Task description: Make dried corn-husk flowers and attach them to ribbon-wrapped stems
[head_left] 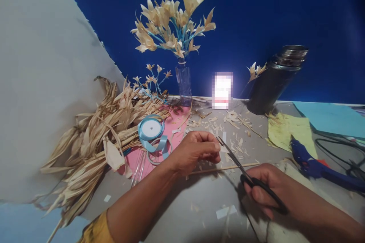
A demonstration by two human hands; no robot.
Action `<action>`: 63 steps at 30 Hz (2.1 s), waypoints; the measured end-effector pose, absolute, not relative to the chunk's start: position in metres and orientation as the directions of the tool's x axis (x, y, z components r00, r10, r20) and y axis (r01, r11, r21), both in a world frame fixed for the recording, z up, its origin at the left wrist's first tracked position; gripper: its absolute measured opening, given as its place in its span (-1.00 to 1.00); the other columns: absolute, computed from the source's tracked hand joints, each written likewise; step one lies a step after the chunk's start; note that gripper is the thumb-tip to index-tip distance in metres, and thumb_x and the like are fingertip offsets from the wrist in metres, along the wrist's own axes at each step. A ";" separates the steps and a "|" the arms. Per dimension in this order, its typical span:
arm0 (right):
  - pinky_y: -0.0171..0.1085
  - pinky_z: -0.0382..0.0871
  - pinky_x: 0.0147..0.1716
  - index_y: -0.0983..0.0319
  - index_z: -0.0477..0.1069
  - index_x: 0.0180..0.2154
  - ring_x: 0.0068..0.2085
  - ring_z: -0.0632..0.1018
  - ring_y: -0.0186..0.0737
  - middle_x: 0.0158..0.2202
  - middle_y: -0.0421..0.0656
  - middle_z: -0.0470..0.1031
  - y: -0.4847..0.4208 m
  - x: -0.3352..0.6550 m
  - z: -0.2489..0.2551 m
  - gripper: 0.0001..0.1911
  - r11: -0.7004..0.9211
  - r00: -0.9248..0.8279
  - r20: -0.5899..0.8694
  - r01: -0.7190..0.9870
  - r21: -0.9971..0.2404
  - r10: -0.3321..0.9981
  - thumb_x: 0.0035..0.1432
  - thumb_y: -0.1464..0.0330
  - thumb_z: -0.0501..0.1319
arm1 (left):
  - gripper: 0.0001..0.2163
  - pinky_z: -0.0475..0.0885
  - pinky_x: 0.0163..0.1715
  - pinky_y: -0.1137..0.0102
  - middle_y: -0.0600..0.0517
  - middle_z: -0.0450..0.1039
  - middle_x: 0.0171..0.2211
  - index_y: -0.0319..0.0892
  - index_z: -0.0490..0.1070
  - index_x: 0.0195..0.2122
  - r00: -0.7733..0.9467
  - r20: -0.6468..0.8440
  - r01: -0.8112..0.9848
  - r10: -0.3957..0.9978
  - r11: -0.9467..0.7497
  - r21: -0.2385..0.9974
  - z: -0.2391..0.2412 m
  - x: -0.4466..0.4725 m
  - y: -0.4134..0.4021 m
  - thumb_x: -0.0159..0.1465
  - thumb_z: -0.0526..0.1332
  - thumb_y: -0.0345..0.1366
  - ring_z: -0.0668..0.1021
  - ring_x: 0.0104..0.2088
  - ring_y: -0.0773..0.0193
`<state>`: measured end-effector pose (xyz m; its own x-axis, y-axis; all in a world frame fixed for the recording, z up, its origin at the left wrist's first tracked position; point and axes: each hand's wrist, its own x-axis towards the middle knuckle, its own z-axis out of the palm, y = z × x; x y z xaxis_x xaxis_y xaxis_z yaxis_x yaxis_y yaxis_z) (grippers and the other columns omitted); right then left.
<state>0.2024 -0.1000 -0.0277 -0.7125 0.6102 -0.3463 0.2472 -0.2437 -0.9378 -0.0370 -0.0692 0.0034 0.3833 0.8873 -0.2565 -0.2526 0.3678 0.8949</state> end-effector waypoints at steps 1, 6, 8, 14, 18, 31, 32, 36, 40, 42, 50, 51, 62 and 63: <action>-0.34 -0.02 -0.59 0.23 0.30 -0.53 -0.60 0.19 -0.42 -0.68 -0.27 0.27 -0.100 0.202 -0.026 -0.27 -0.241 -0.710 -0.350 0.255 -0.936 0.611 -0.01 -0.34 0.21 | -0.76 0.41 -0.39 0.40 0.09 0.41 -0.58 -0.26 0.45 -0.51 0.377 -0.255 -0.255 0.890 0.364 0.896 0.003 -0.037 -0.069 -0.02 0.46 -0.25 0.54 -0.53 0.34; -0.34 -0.03 -0.61 0.22 0.28 -0.56 -0.61 0.18 -0.42 -0.68 -0.27 0.26 -0.101 0.198 -0.017 -0.26 -0.230 -0.692 -0.385 0.310 -0.922 0.611 -0.03 -0.36 0.19 | -0.75 0.41 -0.37 0.40 0.10 0.42 -0.59 -0.26 0.45 -0.51 0.357 -0.258 -0.264 0.898 0.362 0.894 0.003 -0.038 -0.069 -0.04 0.49 -0.26 0.55 -0.53 0.34; -0.34 -0.03 -0.61 0.21 0.28 -0.56 -0.62 0.18 -0.42 -0.68 -0.27 0.25 -0.102 0.198 -0.016 -0.25 -0.226 -0.691 -0.385 0.313 -0.922 0.612 -0.04 -0.37 0.19 | -0.75 0.42 -0.35 0.38 0.12 0.40 -0.60 -0.25 0.45 -0.51 0.357 -0.266 -0.266 0.896 0.370 0.890 0.003 -0.039 -0.068 -0.05 0.49 -0.27 0.55 -0.53 0.34; -0.33 -0.03 -0.61 0.21 0.25 -0.59 -0.63 0.19 -0.43 -0.71 -0.28 0.23 -0.103 0.198 -0.023 -0.27 -0.237 -0.687 -0.376 0.293 -0.926 0.622 -0.03 -0.34 0.21 | -0.77 0.43 -0.33 0.36 0.14 0.37 -0.62 -0.25 0.48 -0.51 0.360 -0.239 -0.309 0.902 0.357 0.881 0.003 -0.039 -0.068 -0.05 0.50 -0.30 0.47 -0.56 0.40; -0.33 -0.06 -0.62 0.21 0.27 -0.60 -0.64 0.17 -0.43 -0.72 -0.29 0.21 -0.102 0.197 -0.028 -0.33 -0.310 -0.640 -0.409 0.268 -0.912 0.650 -0.02 -0.26 0.29 | -0.75 0.41 -0.38 0.41 0.11 0.40 -0.60 -0.26 0.48 -0.52 0.358 -0.250 -0.324 0.900 0.371 0.871 0.002 -0.036 -0.070 -0.06 0.52 -0.27 0.50 -0.54 0.38; -0.27 0.36 -0.43 0.21 0.46 -0.25 -0.40 0.47 -0.22 -0.39 -0.17 0.52 -0.100 0.184 -0.016 -0.53 -0.246 -0.092 -0.247 0.025 -0.969 0.964 -0.15 0.12 0.51 | -0.69 0.35 -0.53 0.51 0.10 0.43 -0.55 -0.26 0.48 -0.46 0.305 -0.411 -0.442 0.859 0.510 0.738 -0.022 0.000 -0.091 -0.08 0.56 -0.24 0.45 -0.57 0.45; -0.28 0.34 -0.45 0.21 0.46 -0.26 -0.44 0.45 -0.24 -0.45 -0.20 0.49 -0.100 0.183 -0.014 -0.53 -0.237 -0.086 -0.241 0.047 -0.970 0.967 -0.16 0.11 0.50 | -0.69 0.35 -0.54 0.51 0.10 0.43 -0.56 -0.26 0.48 -0.45 0.310 -0.413 -0.432 0.856 0.514 0.741 -0.023 0.002 -0.093 -0.07 0.56 -0.23 0.45 -0.57 0.45; -0.29 0.29 -0.48 0.21 0.44 -0.33 -0.47 0.41 -0.27 -0.52 -0.24 0.43 -0.102 0.182 -0.009 -0.58 -0.223 -0.080 -0.231 0.096 -0.970 0.970 -0.18 0.14 0.50 | -0.70 0.36 -0.53 0.49 0.09 0.43 -0.57 -0.26 0.49 -0.43 0.344 -0.382 -0.383 0.858 0.499 0.777 -0.029 0.008 -0.099 -0.03 0.53 -0.22 0.44 -0.59 0.43; -0.30 0.32 -0.47 0.22 0.44 -0.35 -0.46 0.44 -0.26 -0.49 -0.21 0.48 -0.104 0.181 -0.010 -0.61 -0.244 -0.112 -0.255 0.096 -0.965 0.961 -0.19 0.21 0.50 | -0.68 0.38 -0.50 0.45 0.08 0.45 -0.57 -0.24 0.47 -0.41 0.385 -0.335 -0.339 0.860 0.469 0.815 -0.032 0.009 -0.100 -0.01 0.53 -0.18 0.45 -0.58 0.40; -0.31 0.29 -0.50 0.21 0.44 -0.35 -0.48 0.42 -0.27 -0.50 -0.22 0.47 -0.104 0.182 -0.013 -0.60 -0.269 -0.149 -0.276 0.066 -0.961 0.950 -0.19 0.21 0.52 | -0.66 0.36 -0.49 0.45 0.07 0.44 -0.58 -0.25 0.46 -0.42 0.424 -0.312 -0.332 0.850 0.467 0.820 -0.033 0.009 -0.100 -0.01 0.54 -0.15 0.45 -0.58 0.40; -0.31 0.25 -0.50 0.24 0.44 -0.37 -0.49 0.40 -0.30 -0.52 -0.24 0.39 -0.100 0.186 -0.023 -0.60 -0.368 -0.344 -0.272 -0.253 -0.895 0.899 -0.13 0.15 0.50 | -0.61 0.28 -0.48 0.47 0.09 0.41 -0.57 -0.25 0.42 -0.44 0.541 -0.325 -0.427 0.775 0.587 0.688 -0.034 0.007 -0.099 -0.03 0.56 -0.12 0.42 -0.58 0.44; -0.30 0.26 -0.50 0.24 0.46 -0.33 -0.48 0.41 -0.29 -0.49 -0.23 0.41 -0.100 0.187 -0.023 -0.60 -0.340 -0.315 -0.258 -0.241 -0.909 0.913 -0.11 0.15 0.50 | -0.61 0.28 -0.48 0.47 0.10 0.40 -0.57 -0.25 0.40 -0.45 0.529 -0.329 -0.440 0.783 0.584 0.683 -0.034 0.007 -0.098 -0.02 0.55 -0.12 0.41 -0.59 0.45; -0.32 0.30 -0.52 0.21 0.44 -0.34 -0.48 0.44 -0.27 -0.49 -0.21 0.47 -0.105 0.183 -0.017 -0.58 -0.275 -0.211 -0.270 0.007 -0.962 0.940 -0.17 0.18 0.54 | -0.61 0.27 -0.50 0.48 0.09 0.41 -0.58 -0.25 0.45 -0.46 0.458 -0.291 -0.414 0.840 0.491 0.767 -0.037 0.012 -0.104 -0.05 0.56 -0.10 0.40 -0.58 0.43; -0.32 0.30 -0.52 0.21 0.43 -0.35 -0.48 0.45 -0.27 -0.50 -0.22 0.46 -0.104 0.183 -0.017 -0.59 -0.290 -0.245 -0.270 -0.047 -0.956 0.931 -0.16 0.18 0.54 | -0.61 0.27 -0.49 0.48 0.09 0.41 -0.58 -0.26 0.45 -0.47 0.485 -0.280 -0.424 0.829 0.502 0.754 -0.037 0.013 -0.105 -0.05 0.57 -0.11 0.41 -0.58 0.44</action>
